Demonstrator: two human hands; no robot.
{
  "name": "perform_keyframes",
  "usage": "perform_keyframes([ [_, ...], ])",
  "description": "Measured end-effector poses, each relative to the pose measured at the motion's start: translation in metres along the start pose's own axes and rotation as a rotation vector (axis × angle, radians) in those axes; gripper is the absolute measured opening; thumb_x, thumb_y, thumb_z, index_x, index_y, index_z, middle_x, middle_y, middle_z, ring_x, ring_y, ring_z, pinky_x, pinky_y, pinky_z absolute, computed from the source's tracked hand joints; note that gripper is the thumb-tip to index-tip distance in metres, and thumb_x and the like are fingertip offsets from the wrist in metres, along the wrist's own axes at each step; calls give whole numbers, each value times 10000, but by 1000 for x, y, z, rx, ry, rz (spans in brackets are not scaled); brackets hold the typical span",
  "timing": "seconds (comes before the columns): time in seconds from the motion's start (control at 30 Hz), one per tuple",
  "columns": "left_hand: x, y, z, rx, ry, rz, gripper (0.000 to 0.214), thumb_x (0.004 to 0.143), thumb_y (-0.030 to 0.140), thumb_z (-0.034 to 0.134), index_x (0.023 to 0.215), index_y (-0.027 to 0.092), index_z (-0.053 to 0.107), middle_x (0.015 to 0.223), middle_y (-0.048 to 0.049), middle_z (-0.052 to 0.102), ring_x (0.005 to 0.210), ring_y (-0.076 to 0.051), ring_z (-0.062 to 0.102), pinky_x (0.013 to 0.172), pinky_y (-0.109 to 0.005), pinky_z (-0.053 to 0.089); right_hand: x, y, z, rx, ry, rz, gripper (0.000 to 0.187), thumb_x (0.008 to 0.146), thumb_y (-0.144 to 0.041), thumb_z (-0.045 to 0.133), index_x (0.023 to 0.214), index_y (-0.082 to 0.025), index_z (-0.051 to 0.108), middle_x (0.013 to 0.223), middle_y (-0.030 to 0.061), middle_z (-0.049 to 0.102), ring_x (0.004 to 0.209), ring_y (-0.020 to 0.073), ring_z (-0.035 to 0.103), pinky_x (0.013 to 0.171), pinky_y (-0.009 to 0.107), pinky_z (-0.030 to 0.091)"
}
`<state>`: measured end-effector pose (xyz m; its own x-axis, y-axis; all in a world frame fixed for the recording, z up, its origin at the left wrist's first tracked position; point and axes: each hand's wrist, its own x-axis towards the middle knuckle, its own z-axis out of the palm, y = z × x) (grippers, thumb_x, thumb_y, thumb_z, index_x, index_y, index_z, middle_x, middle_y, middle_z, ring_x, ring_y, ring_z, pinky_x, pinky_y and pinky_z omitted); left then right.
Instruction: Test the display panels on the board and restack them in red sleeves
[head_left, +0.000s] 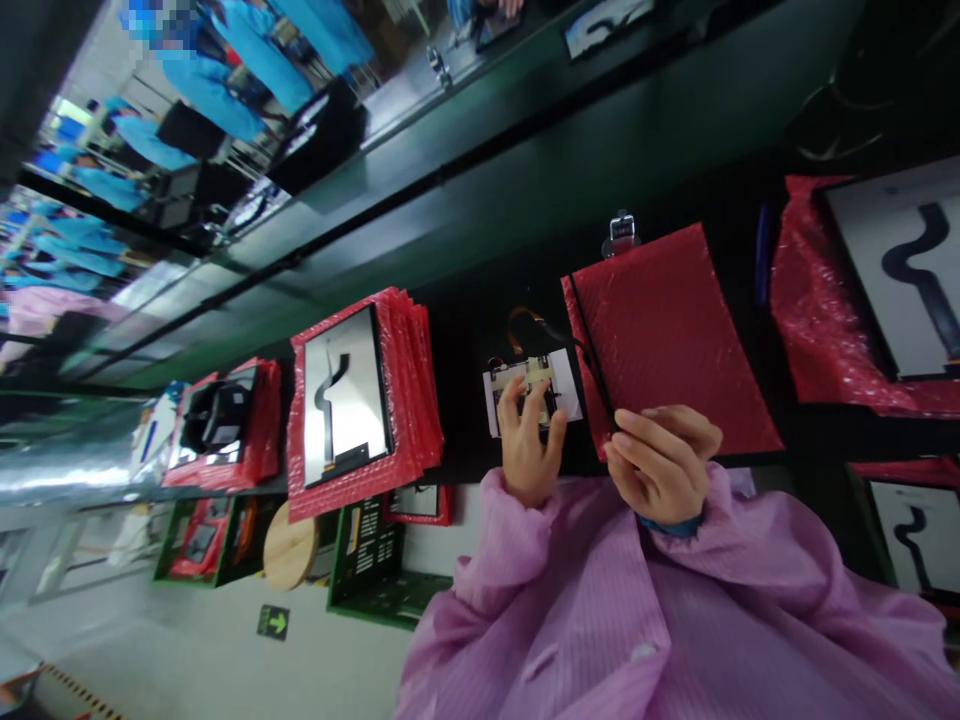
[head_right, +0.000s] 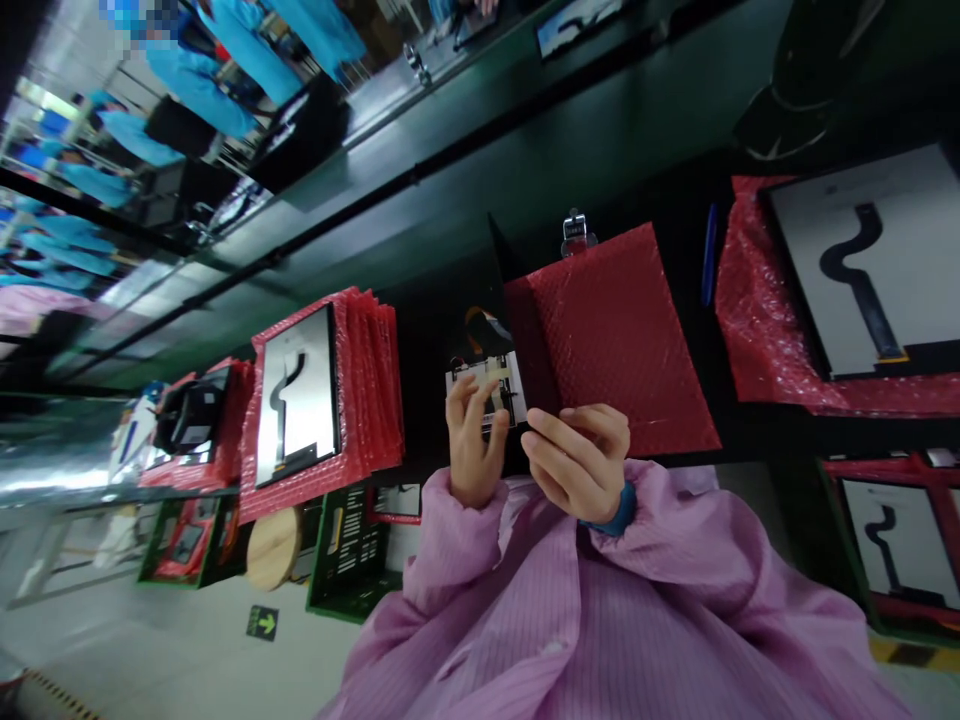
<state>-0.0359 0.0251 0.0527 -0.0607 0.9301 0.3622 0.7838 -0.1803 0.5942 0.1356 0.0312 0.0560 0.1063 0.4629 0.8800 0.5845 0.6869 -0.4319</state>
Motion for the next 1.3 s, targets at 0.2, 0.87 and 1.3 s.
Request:
perform_keyframes([
  [0.2,53,52,4,-923,51,-68,410,1062,479,446,1433,358,572,1590,-19,485,1491,-212,448,1248,-425,370,6,-11,-1,48,-61,-1,300,915,-152,645,1158,-325,683,1049,-11,771,952,212,605,787,383,491],
  [0.87,63,39,7,-1096,3,-377,539,977,361,524,1511,317,459,1588,-62,508,1436,-258,530,1178,-456,471,0,3,-3,408,-442,741,528,1061,-564,344,1443,-237,506,1413,122,579,1336,237,506,1149,485,443],
  [1.3,50,-1,2,-756,-2,-218,672,1033,625,212,1272,214,687,1103,-134,787,989,-331,770,837,-531,642,14,16,1,32,-577,416,552,1039,-578,380,1512,-333,521,1479,110,479,1334,332,423,1118,612,386],
])
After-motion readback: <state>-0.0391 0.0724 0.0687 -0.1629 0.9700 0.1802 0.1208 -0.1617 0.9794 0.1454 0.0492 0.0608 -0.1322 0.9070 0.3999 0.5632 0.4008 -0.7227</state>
